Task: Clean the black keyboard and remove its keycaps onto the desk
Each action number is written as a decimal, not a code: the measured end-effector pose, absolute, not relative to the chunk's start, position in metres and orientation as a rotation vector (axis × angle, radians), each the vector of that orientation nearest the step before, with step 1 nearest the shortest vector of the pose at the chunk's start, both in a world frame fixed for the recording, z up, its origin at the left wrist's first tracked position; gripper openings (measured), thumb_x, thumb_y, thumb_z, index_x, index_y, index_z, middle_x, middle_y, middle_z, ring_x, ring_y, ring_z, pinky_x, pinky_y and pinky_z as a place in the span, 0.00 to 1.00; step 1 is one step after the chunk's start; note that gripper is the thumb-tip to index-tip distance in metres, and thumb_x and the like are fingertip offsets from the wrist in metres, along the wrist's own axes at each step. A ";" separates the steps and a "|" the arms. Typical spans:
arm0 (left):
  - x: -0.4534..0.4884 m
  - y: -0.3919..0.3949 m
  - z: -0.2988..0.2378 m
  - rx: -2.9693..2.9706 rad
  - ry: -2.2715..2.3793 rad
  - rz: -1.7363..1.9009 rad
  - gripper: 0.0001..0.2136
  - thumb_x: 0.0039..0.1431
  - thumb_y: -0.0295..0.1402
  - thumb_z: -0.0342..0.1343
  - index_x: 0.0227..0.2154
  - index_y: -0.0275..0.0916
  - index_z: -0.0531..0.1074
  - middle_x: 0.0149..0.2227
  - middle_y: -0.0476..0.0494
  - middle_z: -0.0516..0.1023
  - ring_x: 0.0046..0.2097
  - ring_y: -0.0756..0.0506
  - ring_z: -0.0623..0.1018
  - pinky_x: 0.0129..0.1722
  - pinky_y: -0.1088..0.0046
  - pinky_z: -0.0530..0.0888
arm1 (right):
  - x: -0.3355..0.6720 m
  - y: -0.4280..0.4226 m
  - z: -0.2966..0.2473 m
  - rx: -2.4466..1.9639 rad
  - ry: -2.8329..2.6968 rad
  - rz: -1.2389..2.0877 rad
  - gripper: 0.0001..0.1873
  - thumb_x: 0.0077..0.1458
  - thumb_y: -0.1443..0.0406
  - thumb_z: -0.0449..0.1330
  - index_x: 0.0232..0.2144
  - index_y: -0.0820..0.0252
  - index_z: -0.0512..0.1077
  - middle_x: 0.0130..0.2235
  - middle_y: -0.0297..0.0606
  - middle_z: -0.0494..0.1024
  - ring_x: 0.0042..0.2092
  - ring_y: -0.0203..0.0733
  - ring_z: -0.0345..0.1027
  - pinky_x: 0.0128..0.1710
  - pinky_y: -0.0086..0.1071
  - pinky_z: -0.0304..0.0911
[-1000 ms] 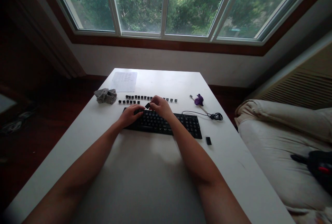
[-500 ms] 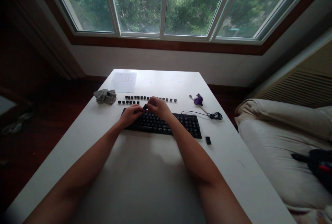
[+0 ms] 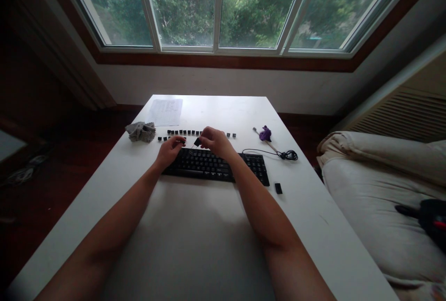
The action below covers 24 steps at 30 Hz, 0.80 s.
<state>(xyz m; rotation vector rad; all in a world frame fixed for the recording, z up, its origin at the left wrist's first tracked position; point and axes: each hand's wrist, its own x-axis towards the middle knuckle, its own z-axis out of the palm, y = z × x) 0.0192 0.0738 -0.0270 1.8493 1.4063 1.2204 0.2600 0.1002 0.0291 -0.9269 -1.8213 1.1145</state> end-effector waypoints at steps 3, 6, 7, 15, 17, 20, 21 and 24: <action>0.021 0.084 -0.029 1.876 1.462 1.282 0.10 0.61 0.27 0.53 0.44 0.41 0.74 0.41 0.46 0.80 0.42 0.47 0.81 0.46 0.68 0.77 | 0.261 0.100 0.030 -0.928 -1.829 1.108 0.13 0.58 0.56 0.64 0.35 0.59 0.71 0.30 0.37 0.81 0.30 0.40 0.78 0.31 0.32 0.74; 0.020 0.097 -0.027 1.998 1.552 1.246 0.17 0.58 0.24 0.55 0.51 0.43 0.72 0.45 0.45 0.80 0.42 0.47 0.80 0.48 0.67 0.75 | 0.260 0.099 0.030 -0.930 -1.832 1.105 0.12 0.58 0.56 0.64 0.35 0.59 0.71 0.30 0.37 0.81 0.30 0.40 0.78 0.30 0.32 0.73; 0.019 0.102 -0.027 2.061 1.584 1.205 0.19 0.58 0.23 0.55 0.52 0.43 0.71 0.46 0.45 0.80 0.43 0.46 0.80 0.50 0.66 0.75 | 0.259 0.099 0.029 -0.927 -1.838 1.107 0.12 0.58 0.56 0.64 0.36 0.59 0.72 0.30 0.37 0.81 0.30 0.40 0.78 0.30 0.32 0.73; 0.019 0.143 -0.034 2.402 1.655 0.862 0.21 0.54 0.22 0.57 0.51 0.46 0.75 0.44 0.47 0.82 0.51 0.39 0.74 0.57 0.57 0.67 | 0.258 0.099 0.025 -0.933 -1.891 1.076 0.09 0.59 0.58 0.63 0.35 0.58 0.72 0.32 0.36 0.82 0.31 0.39 0.78 0.31 0.31 0.73; 0.019 0.150 -0.036 2.411 1.643 0.810 0.21 0.54 0.22 0.57 0.50 0.47 0.76 0.43 0.48 0.83 0.50 0.39 0.74 0.58 0.57 0.66 | 0.258 0.099 0.024 -0.928 -1.883 1.092 0.09 0.59 0.58 0.63 0.35 0.58 0.72 0.32 0.37 0.82 0.31 0.39 0.78 0.31 0.31 0.73; 0.020 0.156 -0.038 2.425 1.627 0.737 0.22 0.52 0.23 0.58 0.49 0.47 0.77 0.42 0.48 0.83 0.50 0.39 0.74 0.57 0.58 0.66 | 0.258 0.100 0.024 -0.912 -1.879 1.101 0.09 0.59 0.58 0.63 0.35 0.58 0.71 0.32 0.37 0.82 0.31 0.40 0.78 0.31 0.31 0.73; 0.020 0.157 -0.039 2.426 1.624 0.716 0.22 0.52 0.23 0.58 0.49 0.47 0.77 0.42 0.48 0.83 0.50 0.39 0.74 0.57 0.58 0.66 | 0.258 0.100 0.024 -0.911 -1.881 1.096 0.09 0.59 0.58 0.63 0.35 0.58 0.71 0.32 0.37 0.82 0.31 0.40 0.78 0.31 0.31 0.73; 0.021 0.158 -0.041 2.414 1.635 0.673 0.22 0.52 0.24 0.59 0.49 0.48 0.77 0.41 0.48 0.83 0.50 0.38 0.74 0.56 0.59 0.67 | 0.258 0.100 0.024 -0.916 -1.888 1.078 0.09 0.58 0.59 0.63 0.35 0.58 0.72 0.32 0.36 0.82 0.31 0.40 0.78 0.32 0.31 0.73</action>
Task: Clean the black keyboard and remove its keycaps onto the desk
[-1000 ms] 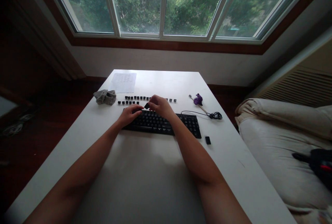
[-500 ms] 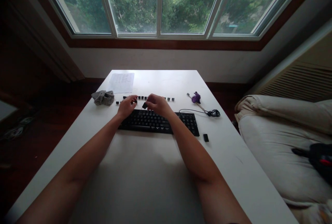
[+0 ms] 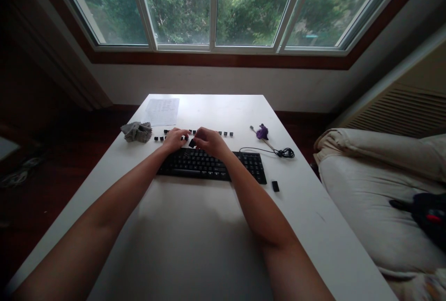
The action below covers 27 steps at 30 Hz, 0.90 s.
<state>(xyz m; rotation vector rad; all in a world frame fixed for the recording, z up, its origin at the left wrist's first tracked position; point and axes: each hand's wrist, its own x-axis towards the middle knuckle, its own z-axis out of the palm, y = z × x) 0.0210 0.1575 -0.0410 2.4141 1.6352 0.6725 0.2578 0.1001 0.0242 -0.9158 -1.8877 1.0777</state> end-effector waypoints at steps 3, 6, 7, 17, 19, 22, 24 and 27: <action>0.021 0.157 -0.042 2.402 1.657 0.660 0.22 0.52 0.24 0.59 0.49 0.49 0.78 0.42 0.49 0.84 0.50 0.38 0.74 0.55 0.57 0.67 | 0.257 0.100 0.024 -0.913 -1.892 1.065 0.09 0.59 0.59 0.63 0.35 0.58 0.72 0.32 0.36 0.82 0.31 0.40 0.79 0.32 0.32 0.73; 0.021 0.155 -0.041 2.388 1.673 0.658 0.22 0.52 0.25 0.59 0.50 0.49 0.77 0.43 0.48 0.83 0.51 0.37 0.73 0.56 0.56 0.66 | 0.258 0.099 0.025 -0.902 -1.894 1.066 0.09 0.59 0.59 0.63 0.35 0.58 0.71 0.32 0.36 0.81 0.31 0.40 0.78 0.31 0.31 0.72; 0.021 0.155 -0.040 2.384 1.675 0.660 0.22 0.52 0.25 0.59 0.50 0.49 0.77 0.43 0.48 0.83 0.51 0.37 0.73 0.56 0.56 0.66 | 0.258 0.099 0.026 -0.895 -1.893 1.071 0.09 0.59 0.59 0.62 0.35 0.58 0.71 0.32 0.36 0.81 0.31 0.40 0.78 0.31 0.32 0.72; 0.023 0.128 -0.034 2.348 1.692 0.908 0.16 0.58 0.27 0.57 0.48 0.46 0.77 0.47 0.46 0.81 0.52 0.39 0.74 0.58 0.57 0.66 | 0.257 0.104 0.022 -0.972 -1.893 0.888 0.07 0.60 0.59 0.61 0.37 0.56 0.70 0.32 0.36 0.81 0.33 0.40 0.76 0.34 0.32 0.70; 0.025 0.118 -0.034 2.343 1.673 0.943 0.14 0.59 0.27 0.56 0.46 0.45 0.77 0.47 0.46 0.81 0.52 0.40 0.74 0.58 0.57 0.66 | 0.256 0.104 0.021 -0.992 -1.887 0.842 0.08 0.59 0.60 0.61 0.38 0.56 0.70 0.32 0.35 0.81 0.32 0.39 0.76 0.35 0.33 0.70; 0.030 0.104 -0.032 2.339 1.629 0.949 0.12 0.61 0.28 0.55 0.45 0.45 0.78 0.46 0.46 0.81 0.51 0.40 0.75 0.57 0.57 0.67 | 0.254 0.103 0.020 -1.007 -1.880 0.826 0.08 0.60 0.59 0.61 0.39 0.56 0.69 0.32 0.34 0.81 0.31 0.39 0.76 0.35 0.32 0.69; 0.032 0.097 -0.031 2.340 1.601 0.919 0.11 0.61 0.28 0.56 0.44 0.45 0.78 0.46 0.46 0.81 0.51 0.40 0.75 0.57 0.58 0.67 | 0.253 0.103 0.018 -1.008 -1.885 0.834 0.08 0.61 0.59 0.60 0.39 0.56 0.70 0.32 0.35 0.81 0.31 0.39 0.76 0.35 0.32 0.69; 0.035 0.089 -0.030 2.352 1.572 0.854 0.11 0.61 0.28 0.56 0.44 0.45 0.78 0.47 0.46 0.81 0.51 0.40 0.74 0.56 0.58 0.68 | 0.251 0.103 0.015 -1.030 -1.894 0.845 0.08 0.62 0.59 0.59 0.40 0.56 0.70 0.33 0.35 0.81 0.32 0.39 0.77 0.35 0.31 0.69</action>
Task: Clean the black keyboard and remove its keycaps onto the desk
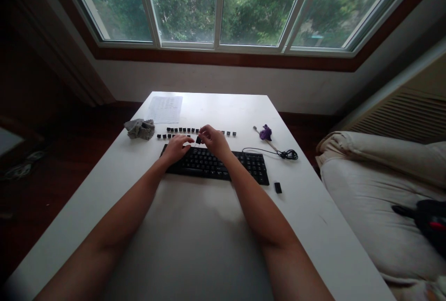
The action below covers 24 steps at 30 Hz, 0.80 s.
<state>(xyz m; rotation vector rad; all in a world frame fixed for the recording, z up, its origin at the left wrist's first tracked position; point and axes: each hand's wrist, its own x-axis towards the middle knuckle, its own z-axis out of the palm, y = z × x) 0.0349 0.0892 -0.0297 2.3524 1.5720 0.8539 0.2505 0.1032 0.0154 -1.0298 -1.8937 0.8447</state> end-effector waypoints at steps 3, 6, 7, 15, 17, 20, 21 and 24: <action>0.036 0.085 -0.030 2.362 1.564 0.797 0.11 0.62 0.29 0.56 0.44 0.46 0.79 0.46 0.45 0.81 0.51 0.40 0.74 0.55 0.59 0.68 | 0.248 0.104 0.011 -1.060 -1.914 0.840 0.08 0.62 0.59 0.58 0.42 0.55 0.71 0.33 0.35 0.81 0.32 0.39 0.77 0.35 0.31 0.69; 0.037 0.083 -0.031 2.382 1.566 0.751 0.11 0.62 0.30 0.56 0.44 0.46 0.79 0.45 0.45 0.81 0.49 0.40 0.75 0.53 0.60 0.69 | 0.244 0.104 0.007 -1.078 -1.927 0.801 0.08 0.62 0.61 0.58 0.43 0.55 0.71 0.31 0.33 0.81 0.31 0.38 0.76 0.35 0.31 0.67; 0.037 0.083 -0.031 2.395 1.570 0.739 0.11 0.62 0.30 0.56 0.44 0.45 0.79 0.45 0.44 0.81 0.49 0.39 0.75 0.53 0.59 0.69 | 0.242 0.103 0.005 -1.089 -1.939 0.774 0.07 0.62 0.62 0.58 0.42 0.55 0.71 0.31 0.33 0.81 0.31 0.38 0.76 0.35 0.30 0.67; 0.036 0.084 -0.033 2.449 1.591 0.701 0.10 0.62 0.30 0.56 0.44 0.44 0.78 0.44 0.43 0.81 0.48 0.39 0.75 0.51 0.60 0.69 | 0.237 0.094 0.014 -1.048 -2.214 0.508 0.03 0.60 0.64 0.60 0.36 0.57 0.73 0.32 0.35 0.80 0.31 0.38 0.71 0.33 0.29 0.59; 0.036 0.083 -0.032 2.445 1.574 0.710 0.10 0.62 0.31 0.55 0.44 0.44 0.78 0.44 0.44 0.81 0.48 0.39 0.75 0.52 0.60 0.69 | 0.242 0.093 0.018 -1.016 -2.274 0.534 0.03 0.58 0.65 0.60 0.36 0.57 0.74 0.31 0.35 0.80 0.31 0.38 0.71 0.33 0.29 0.59; 0.035 0.082 -0.031 2.427 1.567 0.707 0.10 0.63 0.31 0.55 0.44 0.45 0.78 0.44 0.44 0.81 0.49 0.40 0.75 0.52 0.60 0.68 | 0.254 0.096 0.023 -1.011 -2.298 0.636 0.05 0.55 0.68 0.61 0.36 0.57 0.75 0.31 0.34 0.80 0.32 0.38 0.72 0.34 0.29 0.60; 0.035 0.082 -0.031 2.423 1.569 0.704 0.10 0.64 0.31 0.54 0.44 0.45 0.78 0.44 0.44 0.81 0.49 0.40 0.75 0.53 0.60 0.68 | 0.258 0.097 0.023 -1.017 -2.289 0.670 0.06 0.54 0.69 0.62 0.36 0.57 0.75 0.31 0.34 0.80 0.32 0.38 0.72 0.34 0.29 0.61; 0.036 0.081 -0.029 2.420 1.570 0.713 0.10 0.64 0.32 0.54 0.44 0.45 0.78 0.44 0.44 0.81 0.49 0.40 0.75 0.52 0.60 0.69 | 0.266 0.100 0.024 -0.998 -2.256 0.752 0.06 0.54 0.68 0.62 0.36 0.57 0.76 0.32 0.34 0.80 0.33 0.38 0.73 0.34 0.29 0.62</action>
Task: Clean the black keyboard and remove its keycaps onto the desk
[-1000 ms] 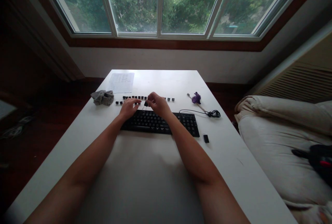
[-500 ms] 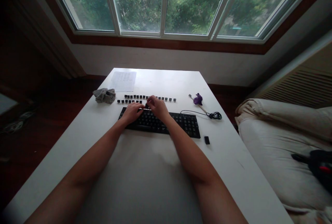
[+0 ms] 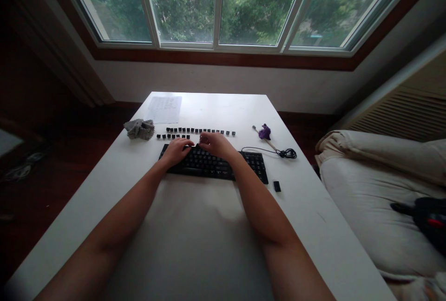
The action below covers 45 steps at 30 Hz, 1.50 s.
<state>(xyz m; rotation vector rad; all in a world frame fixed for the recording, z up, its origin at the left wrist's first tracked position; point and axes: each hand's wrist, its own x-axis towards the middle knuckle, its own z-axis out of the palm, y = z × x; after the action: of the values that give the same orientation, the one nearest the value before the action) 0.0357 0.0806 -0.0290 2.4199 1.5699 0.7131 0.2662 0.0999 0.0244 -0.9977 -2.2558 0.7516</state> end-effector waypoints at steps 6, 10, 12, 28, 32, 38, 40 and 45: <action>0.034 0.079 -0.027 2.395 1.574 0.721 0.10 0.64 0.33 0.54 0.44 0.45 0.78 0.45 0.44 0.81 0.49 0.40 0.75 0.53 0.60 0.69 | 0.266 0.103 0.027 -1.171 -2.165 0.728 0.04 0.51 0.69 0.62 0.32 0.58 0.75 0.28 0.33 0.80 0.30 0.37 0.72 0.31 0.28 0.62; 0.034 0.079 -0.027 2.367 1.563 0.749 0.09 0.64 0.32 0.55 0.43 0.44 0.79 0.45 0.43 0.81 0.49 0.40 0.76 0.53 0.60 0.70 | 0.268 0.106 0.031 -1.327 -1.963 0.794 0.01 0.53 0.68 0.60 0.30 0.58 0.71 0.25 0.31 0.79 0.27 0.37 0.74 0.30 0.28 0.64; 0.035 0.078 -0.027 2.347 1.546 0.793 0.10 0.63 0.32 0.55 0.44 0.44 0.78 0.45 0.44 0.81 0.49 0.40 0.76 0.53 0.60 0.70 | 0.269 0.107 0.033 -1.280 -1.923 0.863 0.01 0.54 0.67 0.60 0.31 0.58 0.71 0.26 0.32 0.80 0.28 0.37 0.76 0.32 0.29 0.66; 0.041 0.080 -0.022 2.072 1.215 1.010 0.14 0.62 0.26 0.53 0.48 0.44 0.77 0.46 0.46 0.82 0.46 0.45 0.80 0.49 0.67 0.76 | 0.267 0.100 0.036 -1.145 -1.922 0.921 0.01 0.56 0.66 0.60 0.33 0.57 0.70 0.28 0.34 0.82 0.29 0.39 0.77 0.31 0.31 0.69; 0.041 0.082 -0.024 2.027 1.237 1.026 0.13 0.62 0.27 0.53 0.45 0.43 0.79 0.45 0.47 0.83 0.45 0.45 0.80 0.48 0.67 0.76 | 0.265 0.097 0.036 -1.075 -1.958 1.012 0.04 0.58 0.66 0.58 0.37 0.57 0.72 0.30 0.35 0.82 0.30 0.39 0.77 0.31 0.31 0.70; 0.041 0.083 -0.027 2.055 1.350 0.941 0.12 0.63 0.30 0.55 0.45 0.44 0.80 0.44 0.47 0.83 0.44 0.44 0.80 0.47 0.67 0.76 | 0.263 0.091 0.044 -1.088 -2.100 0.983 0.08 0.57 0.68 0.56 0.37 0.58 0.75 0.29 0.35 0.82 0.29 0.39 0.77 0.31 0.31 0.69; 0.041 0.081 -0.026 2.139 1.396 0.929 0.12 0.63 0.31 0.55 0.45 0.44 0.80 0.44 0.46 0.82 0.44 0.44 0.80 0.47 0.67 0.76 | 0.262 0.091 0.046 -1.115 -2.124 0.937 0.08 0.57 0.69 0.56 0.36 0.58 0.76 0.28 0.34 0.82 0.29 0.39 0.76 0.31 0.31 0.68; 0.041 0.078 -0.022 2.174 1.417 0.935 0.15 0.60 0.31 0.57 0.50 0.44 0.78 0.46 0.45 0.81 0.40 0.46 0.79 0.43 0.69 0.76 | 0.264 0.093 0.047 -1.195 -2.120 0.854 0.09 0.55 0.70 0.56 0.34 0.59 0.77 0.27 0.34 0.82 0.30 0.37 0.76 0.31 0.27 0.66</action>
<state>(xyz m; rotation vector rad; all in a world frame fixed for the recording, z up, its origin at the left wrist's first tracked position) 0.0410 0.0783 -0.0217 2.1745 1.4171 0.9351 0.2640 0.0927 0.0467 -1.1948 -2.1202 0.8542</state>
